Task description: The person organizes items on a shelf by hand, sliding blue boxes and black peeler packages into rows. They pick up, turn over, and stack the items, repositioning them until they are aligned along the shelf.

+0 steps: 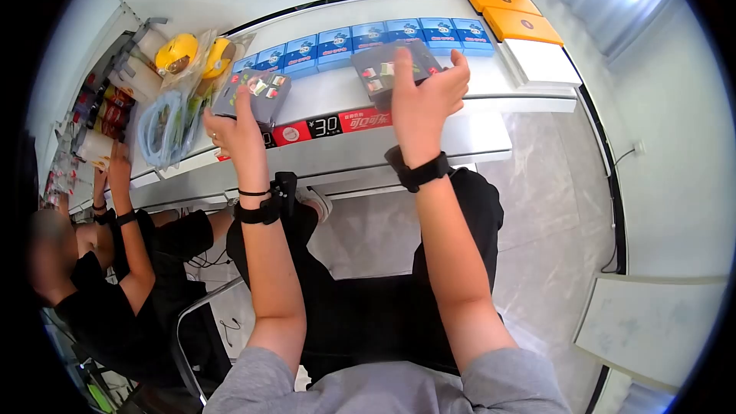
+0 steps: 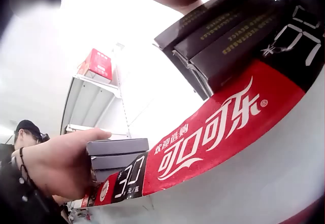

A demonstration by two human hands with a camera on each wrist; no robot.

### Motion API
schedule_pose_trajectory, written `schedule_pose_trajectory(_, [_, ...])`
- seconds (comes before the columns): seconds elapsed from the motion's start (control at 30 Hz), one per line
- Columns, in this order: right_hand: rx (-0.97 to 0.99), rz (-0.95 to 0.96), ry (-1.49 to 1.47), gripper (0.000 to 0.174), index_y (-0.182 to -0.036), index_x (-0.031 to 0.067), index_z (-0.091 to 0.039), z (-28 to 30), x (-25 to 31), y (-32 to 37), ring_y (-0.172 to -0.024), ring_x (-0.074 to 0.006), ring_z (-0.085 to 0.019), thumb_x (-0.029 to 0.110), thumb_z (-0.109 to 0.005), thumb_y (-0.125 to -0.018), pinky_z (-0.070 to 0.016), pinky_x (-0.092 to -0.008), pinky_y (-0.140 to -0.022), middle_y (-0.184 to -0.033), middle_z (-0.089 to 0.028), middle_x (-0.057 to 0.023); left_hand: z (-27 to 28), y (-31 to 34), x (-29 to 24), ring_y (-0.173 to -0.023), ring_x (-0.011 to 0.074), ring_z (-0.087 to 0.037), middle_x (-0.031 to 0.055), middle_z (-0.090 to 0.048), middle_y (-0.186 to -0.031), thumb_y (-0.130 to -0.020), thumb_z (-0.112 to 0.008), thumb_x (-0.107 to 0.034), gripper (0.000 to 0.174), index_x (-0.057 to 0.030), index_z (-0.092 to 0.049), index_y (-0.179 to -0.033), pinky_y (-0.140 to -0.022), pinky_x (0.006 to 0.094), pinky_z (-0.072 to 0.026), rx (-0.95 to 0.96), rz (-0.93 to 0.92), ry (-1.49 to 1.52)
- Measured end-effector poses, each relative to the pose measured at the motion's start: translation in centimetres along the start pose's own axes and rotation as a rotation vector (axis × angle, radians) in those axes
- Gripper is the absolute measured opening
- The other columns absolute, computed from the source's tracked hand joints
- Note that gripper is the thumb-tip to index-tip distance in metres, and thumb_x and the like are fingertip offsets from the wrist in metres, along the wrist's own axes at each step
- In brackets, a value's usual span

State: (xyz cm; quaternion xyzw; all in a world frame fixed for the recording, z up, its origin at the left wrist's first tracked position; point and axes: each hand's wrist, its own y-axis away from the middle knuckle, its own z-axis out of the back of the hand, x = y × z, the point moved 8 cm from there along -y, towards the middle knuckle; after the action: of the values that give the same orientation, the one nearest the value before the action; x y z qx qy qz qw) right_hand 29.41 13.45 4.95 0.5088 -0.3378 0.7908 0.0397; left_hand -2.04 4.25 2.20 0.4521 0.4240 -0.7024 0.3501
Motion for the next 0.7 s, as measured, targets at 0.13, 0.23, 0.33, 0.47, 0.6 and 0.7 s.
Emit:
schedule_pose_trajectory(0.13, [0.078, 0.082, -0.120, 0.066, -0.130, -0.0052, -0.041, 0.8, 1.0, -0.3, -0.118, -0.0361, -0.044, 0.040, -0.067, -0.089, -0.0323, -0.0473, -0.101, -0.128, -0.046, -0.0228, 1.2, -0.3, -2.7, -0.135, 0.0449, -0.030, 0.0323, -0.032, -0.142, -0.081, -0.070, -0.053, 0.093, 0.0050, -0.030, -0.142, -0.110, 0.0503, -0.0242, 0.049, -0.365, -0.175])
schedule_pose_trajectory(0.23, [0.192, 0.153, -0.210, 0.051, -0.123, -0.0016, -0.050, 0.8, 1.5, -0.2, -0.110, -0.0334, -0.052, 0.033, -0.066, -0.090, -0.0401, -0.0410, -0.095, -0.120, -0.054, -0.0196, 1.1, 0.4, -4.5, -0.128, 0.0431, -0.042, 0.0284, -0.040, -0.139, -0.078, -0.075, -0.048, 0.085, -0.0016, -0.038, -0.140, -0.104, 0.0478, -0.0352, 0.278, -0.520, -0.253])
schedule_pose_trajectory(0.33, [0.225, 0.376, 0.005, 0.042, -0.114, -0.0008, -0.056, 0.1, 1.8, 0.1, -0.110, -0.0329, -0.052, 0.031, -0.066, -0.089, -0.0395, -0.0418, -0.095, -0.119, -0.056, -0.0173, 0.6, 1.0, -5.0, -0.124, 0.0395, -0.047, 0.0246, -0.045, -0.136, -0.074, -0.079, -0.043, 0.084, -0.0038, -0.042, -0.139, -0.101, 0.0447, -0.0405, 0.486, -0.520, -0.286])
schedule_pose_trajectory(0.47, [0.200, 0.360, 0.027, 0.042, -0.113, -0.0020, -0.057, 0.2, 1.9, 0.5, -0.111, -0.0331, -0.052, 0.032, -0.065, -0.090, -0.0401, -0.0418, -0.095, -0.120, -0.056, -0.0183, 0.5, 2.3, -5.8, -0.122, 0.0373, -0.051, 0.0226, -0.047, -0.134, -0.066, -0.084, -0.037, 0.091, -0.0044, -0.041, -0.140, -0.100, 0.0433, -0.0433, 0.621, -0.561, -0.342])
schedule_pose_trajectory(0.6, [0.246, 0.288, 0.010, 0.046, -0.113, -0.0039, -0.058, 0.5, 2.4, 0.5, -0.110, -0.0346, -0.053, 0.034, -0.066, -0.089, -0.0427, -0.0407, -0.095, -0.120, -0.057, -0.0196, -0.1, 2.9, -6.2, -0.115, 0.0379, -0.055, 0.0230, -0.050, -0.132, -0.066, -0.082, -0.036, 0.089, -0.0028, -0.042, -0.138, -0.096, 0.0450, -0.0449, 0.559, -0.574, -0.523])
schedule_pose_trajectory(0.7, [0.295, 0.262, -0.011, 0.055, -0.116, -0.0053, -0.058, 1.2, 2.3, 0.0, -0.111, -0.0352, -0.054, 0.036, -0.073, -0.083, -0.0441, -0.0396, -0.096, -0.120, -0.057, -0.0202, -0.2, 3.2, -6.4, -0.112, 0.0379, -0.057, 0.0236, -0.051, -0.131, -0.065, -0.083, -0.042, 0.091, -0.0017, -0.043, -0.136, -0.093, 0.0460, -0.0455, 0.429, -0.619, -0.602])
